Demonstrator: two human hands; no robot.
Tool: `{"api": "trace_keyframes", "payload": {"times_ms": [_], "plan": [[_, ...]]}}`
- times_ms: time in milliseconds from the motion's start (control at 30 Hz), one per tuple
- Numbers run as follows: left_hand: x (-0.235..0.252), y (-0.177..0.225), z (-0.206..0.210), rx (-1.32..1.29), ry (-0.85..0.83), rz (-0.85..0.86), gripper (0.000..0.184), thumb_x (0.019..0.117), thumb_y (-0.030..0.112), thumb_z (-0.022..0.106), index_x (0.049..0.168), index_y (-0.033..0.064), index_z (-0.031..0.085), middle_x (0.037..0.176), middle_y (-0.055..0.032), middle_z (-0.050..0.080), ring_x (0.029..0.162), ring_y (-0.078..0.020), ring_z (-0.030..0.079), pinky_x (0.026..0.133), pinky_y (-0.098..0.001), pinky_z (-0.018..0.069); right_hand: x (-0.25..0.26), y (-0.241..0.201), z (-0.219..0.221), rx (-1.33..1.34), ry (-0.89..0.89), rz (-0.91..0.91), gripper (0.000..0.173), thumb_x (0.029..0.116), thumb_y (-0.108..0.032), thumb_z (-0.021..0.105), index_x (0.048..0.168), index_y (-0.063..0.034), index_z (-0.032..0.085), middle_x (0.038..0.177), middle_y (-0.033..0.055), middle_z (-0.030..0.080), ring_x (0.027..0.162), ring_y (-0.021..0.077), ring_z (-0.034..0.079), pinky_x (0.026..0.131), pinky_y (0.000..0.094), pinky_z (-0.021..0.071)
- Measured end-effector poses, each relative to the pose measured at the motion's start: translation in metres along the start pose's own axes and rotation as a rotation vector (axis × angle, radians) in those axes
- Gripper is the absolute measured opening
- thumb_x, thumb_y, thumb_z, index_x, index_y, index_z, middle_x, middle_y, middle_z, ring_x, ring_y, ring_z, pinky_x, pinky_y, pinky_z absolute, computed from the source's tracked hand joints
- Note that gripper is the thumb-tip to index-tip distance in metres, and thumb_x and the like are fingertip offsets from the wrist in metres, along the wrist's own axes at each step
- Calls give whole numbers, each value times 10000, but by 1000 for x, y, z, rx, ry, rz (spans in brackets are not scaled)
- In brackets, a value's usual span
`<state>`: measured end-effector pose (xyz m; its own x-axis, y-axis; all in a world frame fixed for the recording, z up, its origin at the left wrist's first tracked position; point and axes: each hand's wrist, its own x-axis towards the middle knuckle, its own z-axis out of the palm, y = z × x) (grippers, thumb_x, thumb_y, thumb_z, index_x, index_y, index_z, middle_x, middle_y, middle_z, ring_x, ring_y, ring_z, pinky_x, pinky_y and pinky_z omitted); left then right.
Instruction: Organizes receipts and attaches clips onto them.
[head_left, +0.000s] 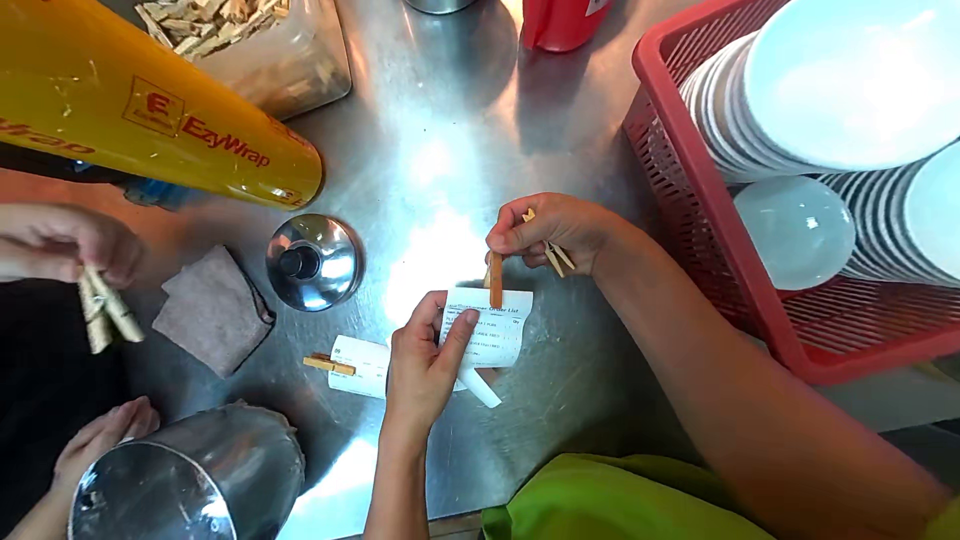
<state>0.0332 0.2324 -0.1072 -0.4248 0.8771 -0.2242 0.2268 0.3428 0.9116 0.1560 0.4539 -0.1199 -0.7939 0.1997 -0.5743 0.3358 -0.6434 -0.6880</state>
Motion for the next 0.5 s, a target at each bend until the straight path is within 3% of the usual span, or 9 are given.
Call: {"api": "trace_keyframes", "payload": {"times_ms": [167,300,400,500], "plan": [[1,8,9,-35,32,-89,126,1034,213,605,1141,149,625,762,7,718,590,-85,684,515,-224,570,-6,-4,5,-162,112,-121,64,899,-35,742,884,-57,684,762,0,713,493,-11,488,448,133,362],[3,9,16,-88,49,-122,138,1052,232,576,1157,152,619,761,-8,717,584,-97,684,511,-234,568,-5,-5,8,-215,126,-110,106,866,-19,775,851,-52,675,744,3,708,498,-2,499,450,145,363],[4,8,20,-123,73,-137,151,1062,243,555,1168,147,604,769,-12,707,596,-96,684,525,-237,573,-1,-2,7,-231,78,-63,89,899,-65,759,962,-49,698,773,9,699,518,4,508,457,144,369],[4,5,21,-157,87,-138,154,1078,251,518,1169,151,593,785,-9,700,620,-86,685,550,-229,578,1,2,6,-225,-21,-5,211,920,-102,740,1110,-43,673,750,13,661,493,8,475,455,140,389]]}}
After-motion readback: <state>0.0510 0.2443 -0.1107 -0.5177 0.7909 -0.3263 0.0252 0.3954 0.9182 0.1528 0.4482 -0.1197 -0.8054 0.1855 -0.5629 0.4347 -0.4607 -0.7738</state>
